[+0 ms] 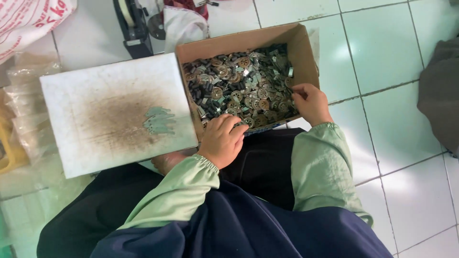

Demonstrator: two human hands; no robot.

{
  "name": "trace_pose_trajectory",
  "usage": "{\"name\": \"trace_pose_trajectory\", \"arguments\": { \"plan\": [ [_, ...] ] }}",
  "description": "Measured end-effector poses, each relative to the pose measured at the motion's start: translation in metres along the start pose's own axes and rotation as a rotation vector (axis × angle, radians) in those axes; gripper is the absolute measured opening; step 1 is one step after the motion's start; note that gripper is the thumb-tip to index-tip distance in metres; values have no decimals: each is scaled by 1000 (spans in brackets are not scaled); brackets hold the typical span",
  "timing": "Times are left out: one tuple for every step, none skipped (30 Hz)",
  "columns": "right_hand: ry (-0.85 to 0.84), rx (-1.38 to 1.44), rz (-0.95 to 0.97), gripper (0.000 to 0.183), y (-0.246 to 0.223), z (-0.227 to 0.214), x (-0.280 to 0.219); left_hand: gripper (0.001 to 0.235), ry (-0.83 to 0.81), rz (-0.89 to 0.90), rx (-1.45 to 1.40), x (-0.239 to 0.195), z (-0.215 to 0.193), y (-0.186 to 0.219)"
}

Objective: The person sorts small metal gear-like objects from a box, places them into small plastic bags, and then puts the filled bags into a yellow container.

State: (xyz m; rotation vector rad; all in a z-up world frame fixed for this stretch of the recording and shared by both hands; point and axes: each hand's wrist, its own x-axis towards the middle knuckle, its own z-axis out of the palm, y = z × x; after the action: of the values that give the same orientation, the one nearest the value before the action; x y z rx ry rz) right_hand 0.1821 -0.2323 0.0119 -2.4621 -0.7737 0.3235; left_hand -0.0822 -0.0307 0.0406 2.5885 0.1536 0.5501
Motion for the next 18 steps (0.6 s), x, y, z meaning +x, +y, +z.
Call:
{"name": "trace_pose_trajectory", "arguments": {
  "plan": [
    [3, 2, 15, 22, -2, 0, 1, 23, -12, 8, -6, 11, 6, 2],
    [-35, -14, 44, 22, -5, 0, 5, 20, -153, -5, -22, 23, 11, 1],
    [-73, -29, 73, 22, -9, 2, 10, 19, -294, -18, -37, 35, 16, 1],
    [-74, -24, 85, 22, -14, 3, 10, 19, -306, -14, -39, 41, 25, -2],
    [-113, -40, 75, 23, -18, 4, 10, 21, -383, -72, -49, 46, 34, -5],
    [-149, -55, 64, 23, -23, 5, 12, 23, -460, -130, -56, 54, 42, -9],
    [-148, -49, 75, 23, -29, 4, 16, 23, -471, -123, -56, 56, 49, -13],
    [-259, -70, 96, 28, -36, 3, 18, 25, -535, -151, -25, 57, 55, -16],
    [-371, -91, 116, 32, -43, 3, 21, 27, -598, -179, 7, 57, 60, -20],
    [-365, -86, 122, 32, -42, 5, 24, 27, -603, -171, 10, 51, 70, -25],
    [-404, -105, 141, 34, -41, 6, 27, 29, -593, -184, -1, 45, 79, -30],
    [-443, -123, 157, 36, -42, 8, 31, 31, -582, -198, -11, 39, 86, -35],
    [-438, -118, 162, 36, -38, 11, 34, 31, -586, -190, -7, 37, 86, -34],
    [-461, -143, 186, 42, -36, 13, 41, 31, -584, -192, -14, 37, 87, -34],
    [-484, -168, 210, 48, -34, 15, 48, 32, -582, -193, -22, 37, 87, -34],
    [-477, -168, 209, 48, -28, 19, 54, 32, -578, -188, -19, 36, 89, -35],
    [-473, -193, 253, 53, -23, 25, 59, 32, -574, -184, -19, 34, 91, -36],
    [-472, -214, 300, 60, -18, 30, 64, 32, -574, -182, -19, 31, 92, -37]
  ]
}}
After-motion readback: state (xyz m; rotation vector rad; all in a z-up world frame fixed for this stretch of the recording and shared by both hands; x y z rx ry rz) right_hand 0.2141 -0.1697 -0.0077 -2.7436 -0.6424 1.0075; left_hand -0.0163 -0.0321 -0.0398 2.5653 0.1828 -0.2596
